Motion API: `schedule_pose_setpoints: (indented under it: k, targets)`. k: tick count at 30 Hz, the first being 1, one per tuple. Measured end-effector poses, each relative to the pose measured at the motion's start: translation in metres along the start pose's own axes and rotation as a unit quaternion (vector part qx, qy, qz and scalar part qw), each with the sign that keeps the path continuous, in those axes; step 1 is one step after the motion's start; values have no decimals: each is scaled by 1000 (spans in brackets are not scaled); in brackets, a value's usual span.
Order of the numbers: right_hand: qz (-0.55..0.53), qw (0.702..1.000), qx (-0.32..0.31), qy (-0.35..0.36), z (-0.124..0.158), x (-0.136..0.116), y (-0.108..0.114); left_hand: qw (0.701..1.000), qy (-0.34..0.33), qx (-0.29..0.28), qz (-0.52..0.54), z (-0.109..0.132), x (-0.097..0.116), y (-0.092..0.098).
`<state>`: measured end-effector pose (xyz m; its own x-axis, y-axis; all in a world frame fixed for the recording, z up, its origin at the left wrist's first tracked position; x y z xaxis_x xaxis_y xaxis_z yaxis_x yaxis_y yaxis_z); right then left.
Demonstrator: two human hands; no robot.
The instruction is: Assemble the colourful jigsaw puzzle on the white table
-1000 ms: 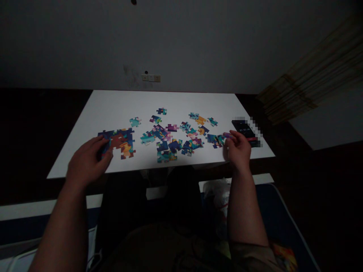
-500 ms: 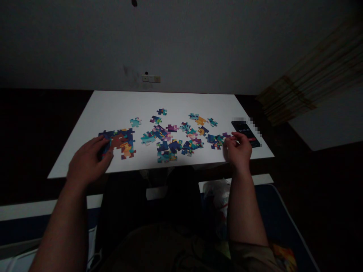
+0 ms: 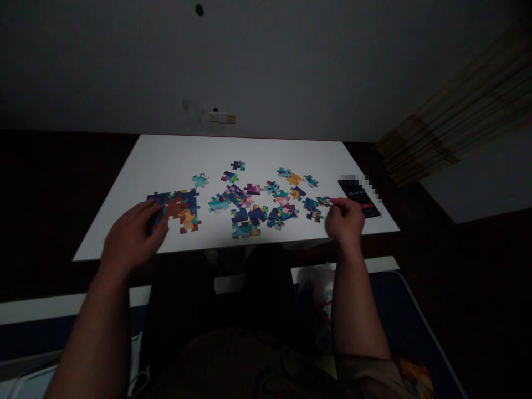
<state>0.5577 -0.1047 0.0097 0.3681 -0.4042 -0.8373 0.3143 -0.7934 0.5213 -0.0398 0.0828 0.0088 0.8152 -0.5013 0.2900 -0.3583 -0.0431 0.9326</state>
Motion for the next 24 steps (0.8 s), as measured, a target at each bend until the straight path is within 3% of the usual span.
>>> schedule_pose_setpoints:
  k: [24]
  targets:
    - [76,996,-41,5,10,-6,-9,1000,-13,-6,-20,1,1,-2]
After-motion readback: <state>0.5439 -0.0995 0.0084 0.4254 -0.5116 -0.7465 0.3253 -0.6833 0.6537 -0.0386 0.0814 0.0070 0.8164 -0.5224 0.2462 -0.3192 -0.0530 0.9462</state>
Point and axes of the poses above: each hand's wrist, its own z-axis away from the middle knuckle, its own y-axis out of the back of the hand, x = y × z, the point moved 5 cm from there along -z, towards the middle knuckle, and after that the axes turned 12 degrees about -y, right-handed, at the moved point
